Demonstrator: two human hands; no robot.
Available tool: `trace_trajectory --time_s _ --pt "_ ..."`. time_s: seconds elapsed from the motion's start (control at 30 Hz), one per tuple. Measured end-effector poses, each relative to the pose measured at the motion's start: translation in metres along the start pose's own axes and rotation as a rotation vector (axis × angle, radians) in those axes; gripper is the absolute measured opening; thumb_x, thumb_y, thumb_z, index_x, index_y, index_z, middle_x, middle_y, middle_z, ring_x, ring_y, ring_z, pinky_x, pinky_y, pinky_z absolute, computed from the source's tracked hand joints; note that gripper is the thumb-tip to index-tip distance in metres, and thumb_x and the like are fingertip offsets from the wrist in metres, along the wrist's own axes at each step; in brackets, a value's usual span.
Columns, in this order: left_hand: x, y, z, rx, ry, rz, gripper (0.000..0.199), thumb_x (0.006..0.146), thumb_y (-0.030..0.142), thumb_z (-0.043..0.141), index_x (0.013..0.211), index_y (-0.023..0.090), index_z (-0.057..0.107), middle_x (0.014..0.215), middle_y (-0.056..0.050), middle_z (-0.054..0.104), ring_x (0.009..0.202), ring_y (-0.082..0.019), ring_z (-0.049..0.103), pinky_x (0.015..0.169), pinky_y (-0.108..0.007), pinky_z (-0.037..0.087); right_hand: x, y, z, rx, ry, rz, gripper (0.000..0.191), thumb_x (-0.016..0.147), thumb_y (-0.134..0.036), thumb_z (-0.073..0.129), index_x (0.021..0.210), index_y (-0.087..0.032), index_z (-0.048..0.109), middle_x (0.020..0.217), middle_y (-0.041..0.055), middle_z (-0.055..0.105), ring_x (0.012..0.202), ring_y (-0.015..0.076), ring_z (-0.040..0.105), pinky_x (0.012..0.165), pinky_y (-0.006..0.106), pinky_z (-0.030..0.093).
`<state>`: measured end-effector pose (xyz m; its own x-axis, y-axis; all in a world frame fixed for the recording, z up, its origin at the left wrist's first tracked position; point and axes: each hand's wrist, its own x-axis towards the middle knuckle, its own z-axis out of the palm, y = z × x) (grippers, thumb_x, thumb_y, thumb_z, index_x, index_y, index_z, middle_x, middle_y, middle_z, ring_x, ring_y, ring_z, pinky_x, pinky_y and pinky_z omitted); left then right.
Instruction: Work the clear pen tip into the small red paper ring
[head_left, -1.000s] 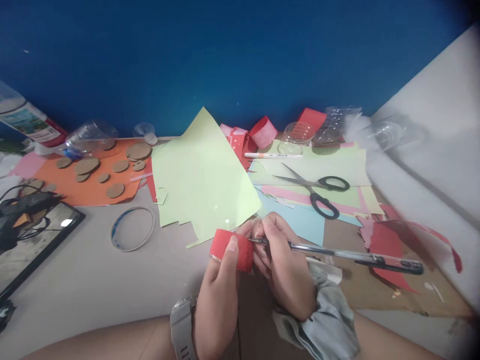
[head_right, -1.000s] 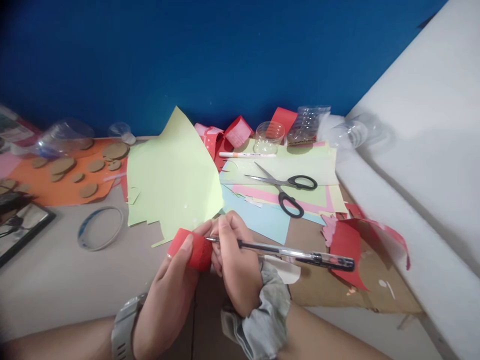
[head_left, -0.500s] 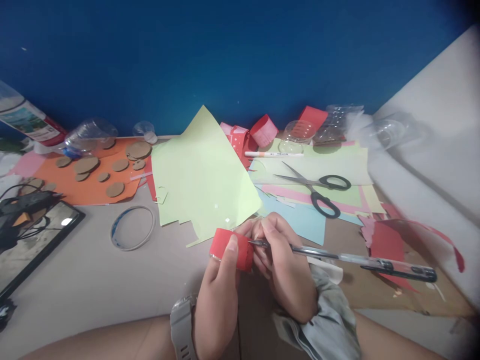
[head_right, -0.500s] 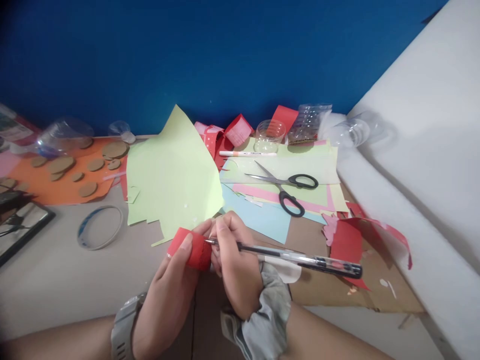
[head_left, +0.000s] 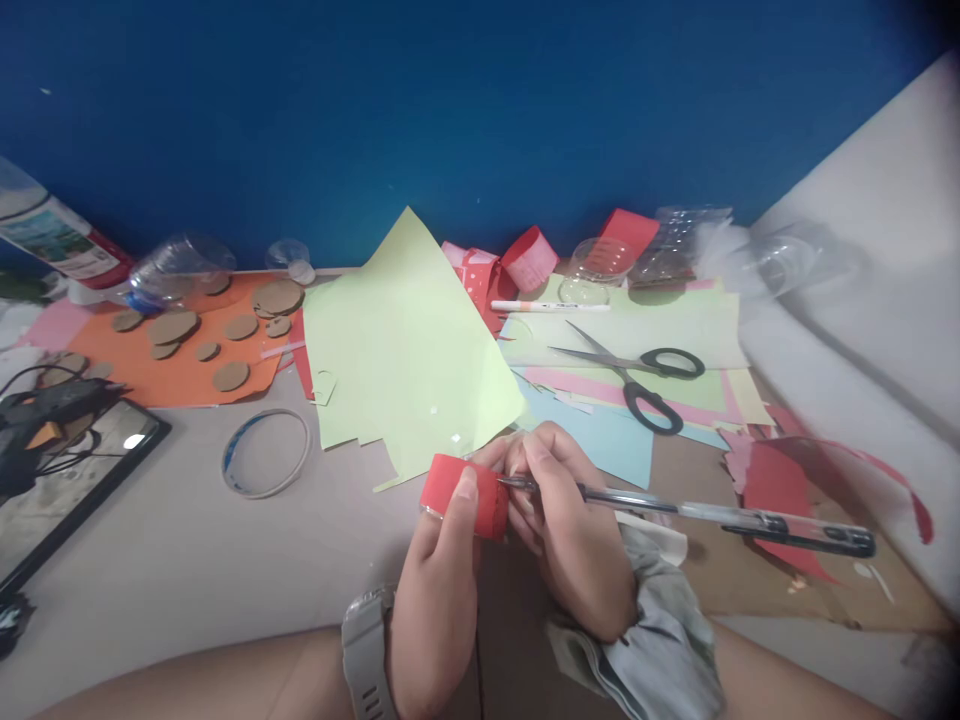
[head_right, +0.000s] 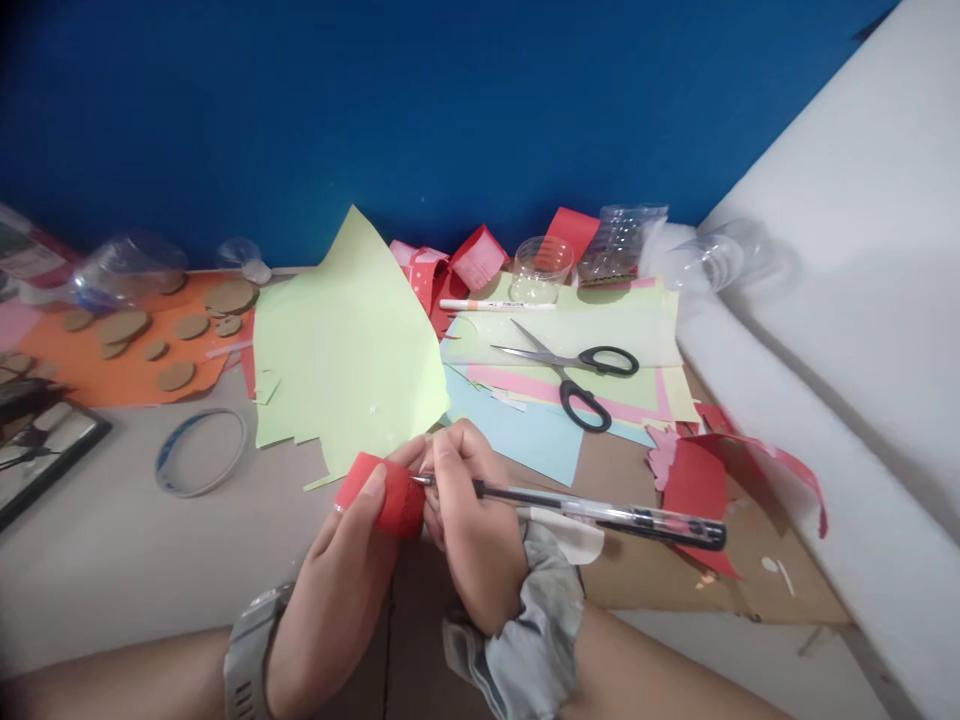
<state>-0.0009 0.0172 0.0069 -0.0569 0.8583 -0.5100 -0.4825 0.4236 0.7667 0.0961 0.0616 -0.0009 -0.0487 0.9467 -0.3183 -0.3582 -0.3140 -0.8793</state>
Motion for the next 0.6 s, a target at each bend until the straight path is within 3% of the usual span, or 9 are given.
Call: trace_trajectory --time_s 0.1,0.2,0.3,0.6 --pt "0.0006 0.0002 0.0013 -0.035 -0.004 -0.027 0.048 0.111 0.057 0.059 0.141 0.028 0.082 0.149 -0.008 0.081 0.156 -0.038 0.060 0.141 -0.057 0.033 0.0009 -0.0001 -0.0002 0.002 -0.005 -0.012 0.054 0.093 -0.064 0.083 0.071 -0.026 0.052 0.048 -0.0124 0.036 0.040 0.0069 0.023 0.037 0.019 0.021" --pt "-0.0003 0.0013 0.0012 -0.027 -0.005 -0.016 0.048 0.111 0.058 0.060 0.141 0.028 0.083 0.151 -0.008 0.080 0.158 -0.038 0.058 0.140 -0.056 0.036 0.0019 -0.0003 -0.0010 0.004 -0.003 -0.011 0.053 0.095 -0.063 0.082 0.071 -0.026 0.052 0.047 -0.0120 0.037 0.039 0.0071 0.025 0.037 0.020 0.022" --pt "-0.0020 0.0025 0.0004 0.005 0.014 -0.020 0.049 0.110 0.059 0.060 0.143 0.030 0.081 0.152 -0.007 0.080 0.158 -0.038 0.059 0.138 -0.054 0.040 0.0019 -0.0007 -0.0014 -0.002 -0.001 -0.002 0.054 0.094 -0.063 0.083 0.070 -0.026 0.052 0.047 -0.0120 0.037 0.039 0.0072 0.025 0.037 0.020 0.023" --pt "-0.0018 0.0069 0.0052 -0.027 -0.025 -0.008 0.046 0.112 0.054 0.057 0.140 0.028 0.082 0.150 -0.007 0.081 0.156 -0.036 0.061 0.140 -0.052 0.036 -0.0006 -0.0006 -0.0003 0.001 0.020 -0.005 0.055 0.095 -0.065 0.081 0.070 -0.026 0.053 0.046 -0.0111 0.037 0.039 0.0082 0.026 0.038 0.021 0.022"
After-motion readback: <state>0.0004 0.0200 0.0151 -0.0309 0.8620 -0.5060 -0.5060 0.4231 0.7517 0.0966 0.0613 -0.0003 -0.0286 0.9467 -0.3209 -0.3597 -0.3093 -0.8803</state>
